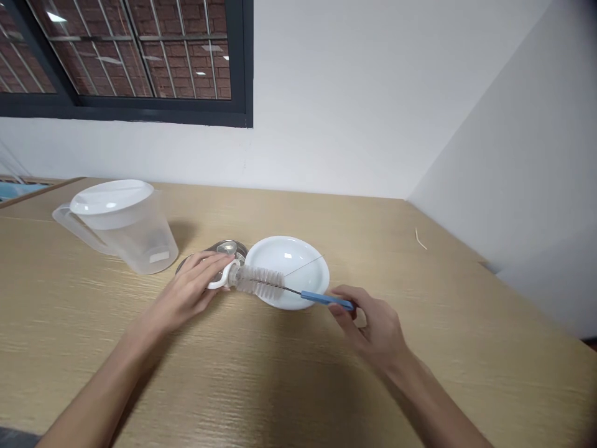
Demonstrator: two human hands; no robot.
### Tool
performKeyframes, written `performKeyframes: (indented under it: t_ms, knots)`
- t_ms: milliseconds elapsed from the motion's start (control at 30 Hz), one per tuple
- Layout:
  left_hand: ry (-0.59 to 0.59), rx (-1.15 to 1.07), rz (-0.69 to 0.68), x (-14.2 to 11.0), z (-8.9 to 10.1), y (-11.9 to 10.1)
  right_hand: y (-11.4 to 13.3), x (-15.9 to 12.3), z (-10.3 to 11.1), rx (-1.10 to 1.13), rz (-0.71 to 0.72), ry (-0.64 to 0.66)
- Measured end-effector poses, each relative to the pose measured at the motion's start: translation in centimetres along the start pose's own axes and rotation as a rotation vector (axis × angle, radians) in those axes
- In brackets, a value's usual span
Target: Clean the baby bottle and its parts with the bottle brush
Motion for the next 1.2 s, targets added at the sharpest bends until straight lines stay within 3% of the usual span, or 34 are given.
performKeyframes:
  t_ms: [733,1200]
  knots:
    - [0.024,-0.025,-0.022,-0.2,-0.3,-0.4,0.1,-0.4,1.7,-0.186,0.113,-0.218]
    - [0.044,-0.013,-0.047,-0.6,-0.9,-0.5,-0.3,0.2,2.4,-0.291,0.062,-0.143]
Point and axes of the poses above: each hand's wrist, its own x-axis towards the middle knuckle, its own z-axis out of the back of the hand, y = z × x, the point moved 4 cm from there along x, towards the middle knuckle, and after that the axes turned 14 degrees about z, right-handed, at the moved point
